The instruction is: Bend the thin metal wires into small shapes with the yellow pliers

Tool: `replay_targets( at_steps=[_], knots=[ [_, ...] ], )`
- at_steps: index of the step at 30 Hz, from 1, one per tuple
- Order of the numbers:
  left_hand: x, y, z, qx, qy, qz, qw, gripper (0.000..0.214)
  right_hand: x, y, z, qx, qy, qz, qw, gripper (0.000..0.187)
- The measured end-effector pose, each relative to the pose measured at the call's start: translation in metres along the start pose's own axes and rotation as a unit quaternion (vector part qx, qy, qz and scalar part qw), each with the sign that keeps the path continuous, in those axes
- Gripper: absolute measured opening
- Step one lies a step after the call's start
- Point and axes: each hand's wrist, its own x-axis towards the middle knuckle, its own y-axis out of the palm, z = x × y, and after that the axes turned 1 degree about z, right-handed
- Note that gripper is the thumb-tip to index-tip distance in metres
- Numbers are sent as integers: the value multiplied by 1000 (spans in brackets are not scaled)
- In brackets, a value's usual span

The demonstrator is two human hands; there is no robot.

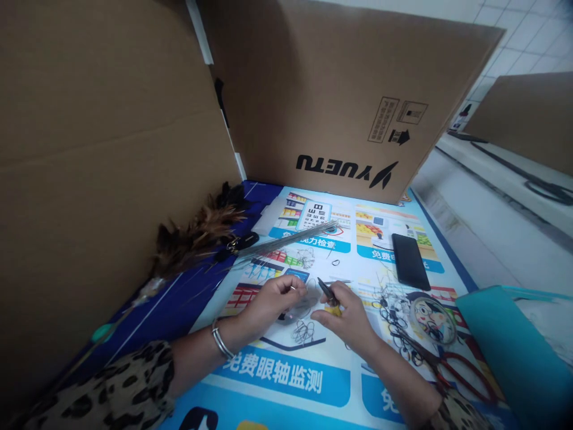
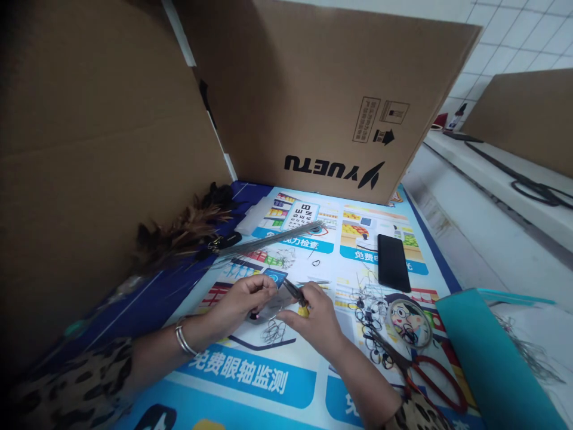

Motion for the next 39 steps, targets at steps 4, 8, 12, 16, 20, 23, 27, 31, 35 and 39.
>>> replay_targets(
  at_steps=[4,8,12,16,20,23,27,31,35,39],
  knots=[
    [-2,0,1,-11,-9,49,999,20,1,-3,1,35,21,7,999,25],
    [-2,0,5,-24,-22,91,995,21,0,-2,2,44,34,4,998,18],
    [-2,0,6,-40,-29,104,993,21,-1,-2,3,41,46,0,998,12],
    [1,-3,5,-28,-21,79,996,21,1,-13,-1,-9,33,11,999,8],
    [4,-11,1,10,-26,90,996,22,6,-30,-9,-64,27,72,995,11],
    [6,-16,-3,36,-30,139,989,22,8,-39,-12,-87,11,116,989,12],
    [7,-18,-4,67,-38,171,982,22,9,-42,-12,-114,-17,159,981,14],
    [8,-18,-3,71,-38,172,982,22,8,-41,-11,-132,-42,179,974,13],
    [7,-19,-4,73,-24,187,979,20,8,-39,-11,-164,-60,192,966,18],
    [7,-19,-4,65,-9,182,981,19,6,-37,-10,-198,-45,200,959,22]
  ],
)
